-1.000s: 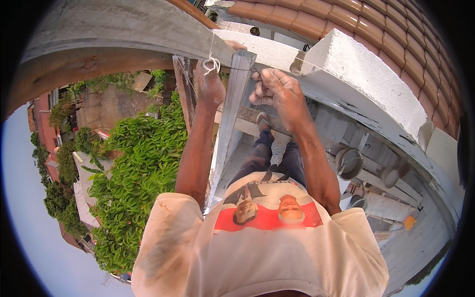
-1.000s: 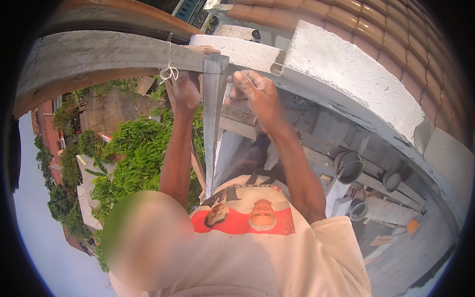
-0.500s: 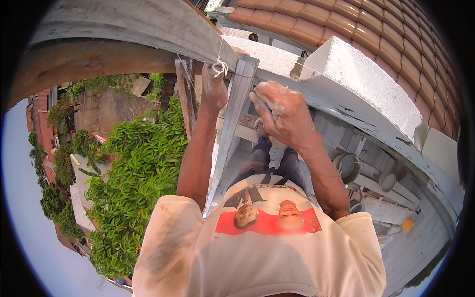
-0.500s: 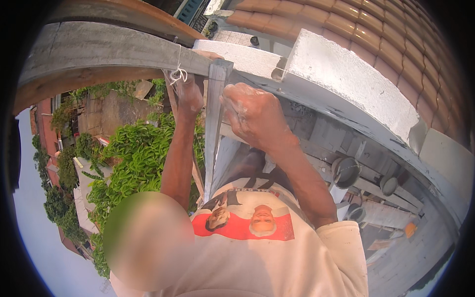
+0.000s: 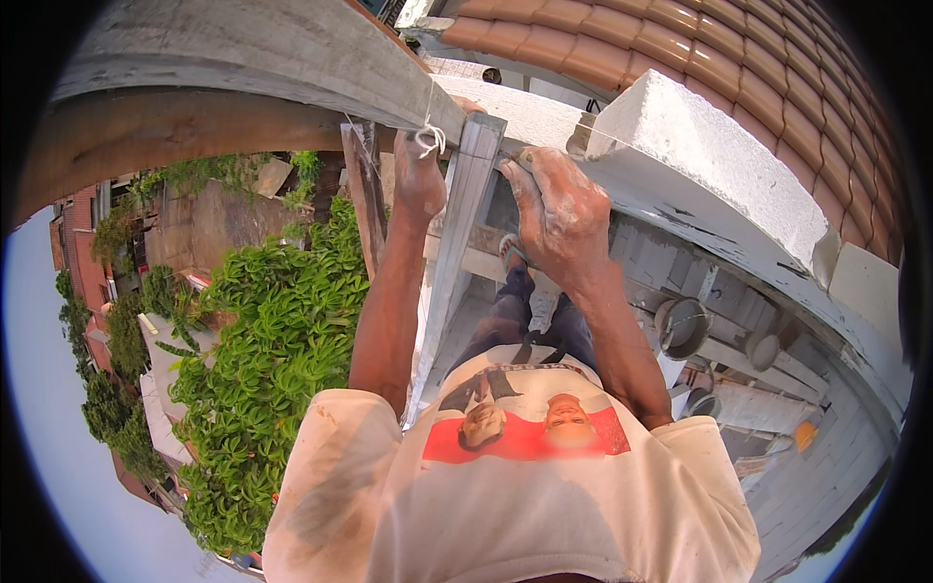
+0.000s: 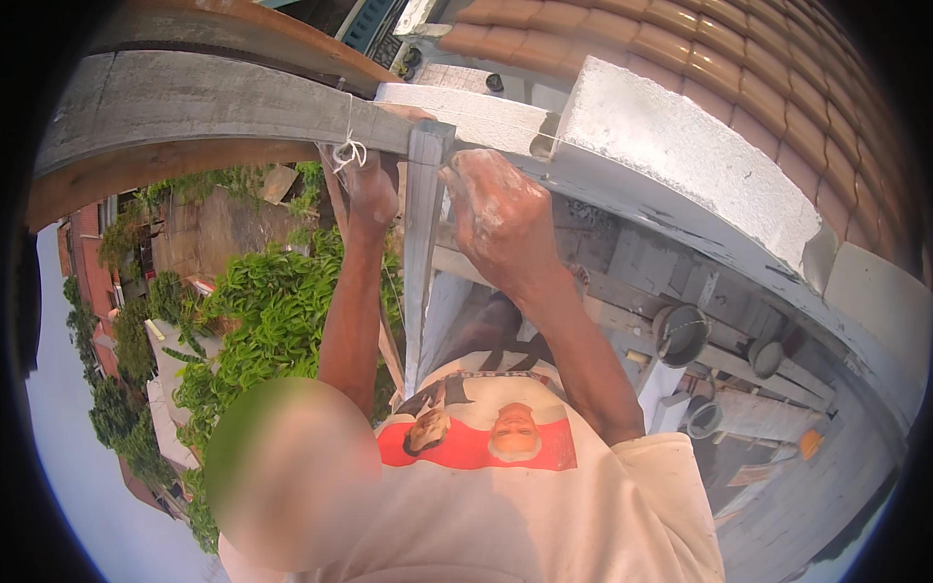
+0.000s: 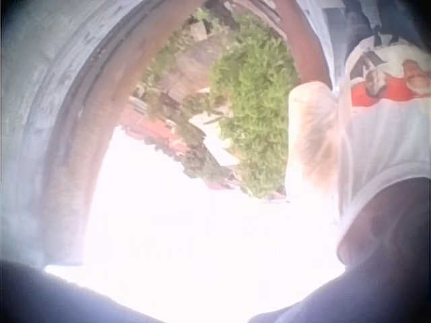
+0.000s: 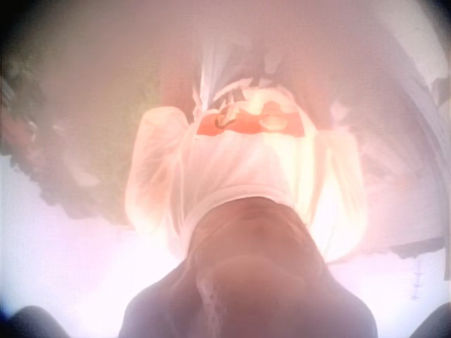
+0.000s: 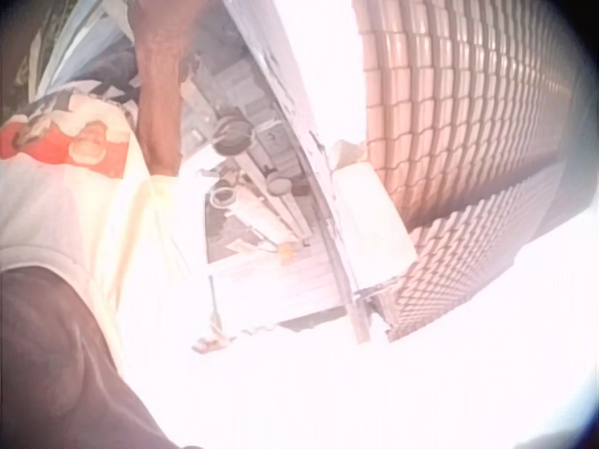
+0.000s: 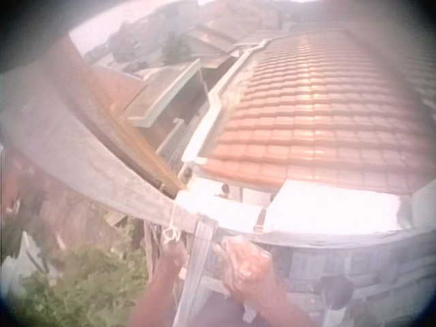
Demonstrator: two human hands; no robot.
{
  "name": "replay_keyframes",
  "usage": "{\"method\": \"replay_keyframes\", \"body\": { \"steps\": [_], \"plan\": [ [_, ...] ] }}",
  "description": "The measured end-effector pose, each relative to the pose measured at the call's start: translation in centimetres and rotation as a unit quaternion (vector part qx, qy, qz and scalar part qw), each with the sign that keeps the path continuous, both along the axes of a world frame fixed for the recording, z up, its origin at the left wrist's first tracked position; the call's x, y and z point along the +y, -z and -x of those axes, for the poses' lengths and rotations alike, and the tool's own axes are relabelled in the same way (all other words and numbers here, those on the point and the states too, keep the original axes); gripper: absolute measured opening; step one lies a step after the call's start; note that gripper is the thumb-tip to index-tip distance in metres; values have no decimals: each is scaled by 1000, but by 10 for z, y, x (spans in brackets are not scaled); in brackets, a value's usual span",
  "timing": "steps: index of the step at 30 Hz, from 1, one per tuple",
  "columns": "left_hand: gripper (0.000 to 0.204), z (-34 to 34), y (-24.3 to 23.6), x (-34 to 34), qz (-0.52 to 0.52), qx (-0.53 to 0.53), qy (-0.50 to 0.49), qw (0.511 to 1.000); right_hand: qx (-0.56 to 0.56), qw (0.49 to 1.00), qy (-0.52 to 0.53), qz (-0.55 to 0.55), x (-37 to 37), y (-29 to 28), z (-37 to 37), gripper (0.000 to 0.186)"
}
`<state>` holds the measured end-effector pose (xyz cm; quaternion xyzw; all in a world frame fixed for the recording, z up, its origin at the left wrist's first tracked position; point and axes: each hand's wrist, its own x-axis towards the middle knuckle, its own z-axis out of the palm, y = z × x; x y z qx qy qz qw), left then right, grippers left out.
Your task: The person is laying white blocks on a wall using a trowel to apply mortar. They measure the wall with a tape measure and use a string line for alignment. The person picks up blocks, applies mortar, and places them on the wall, adjusting them as needed.
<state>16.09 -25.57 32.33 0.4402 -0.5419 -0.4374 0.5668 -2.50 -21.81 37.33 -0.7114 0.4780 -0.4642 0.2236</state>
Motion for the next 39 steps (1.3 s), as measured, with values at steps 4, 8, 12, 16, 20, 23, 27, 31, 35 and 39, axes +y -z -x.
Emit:
{"method": "replay_keyframes", "body": {
  "steps": [4,8,12,16,20,23,27,31,35,39],
  "plan": [
    [79,-8,2,-8,43,-6,46,998,-328,909,-48,-254,17,3,15,22],
    [75,-11,11,-10,55,-3,61,997,-440,831,-75,-331,17,63,13,46],
    [72,-9,8,-10,40,11,53,998,-195,947,-43,-253,15,59,-18,64],
    [70,-8,-1,-5,3,-4,45,999,-226,952,-23,-204,7,59,-42,54],
    [64,-5,-16,-3,7,-31,29,999,-249,946,-28,-206,3,57,-44,46],
    [57,-5,-7,-6,29,6,38,999,-210,959,-26,-188,2,51,-42,45],
    [63,-6,-15,-7,27,12,58,998,-223,957,-35,-182,1,51,-40,44],
    [69,-10,-12,-6,10,42,79,996,-244,951,-44,-185,0,48,-43,43],
    [64,-12,-13,-7,14,24,76,997,-225,944,-75,-230,-2,55,-38,58],
    [61,-10,-11,-9,34,36,90,995,-216,940,-76,-255,-3,54,-37,59]
  ]
}}
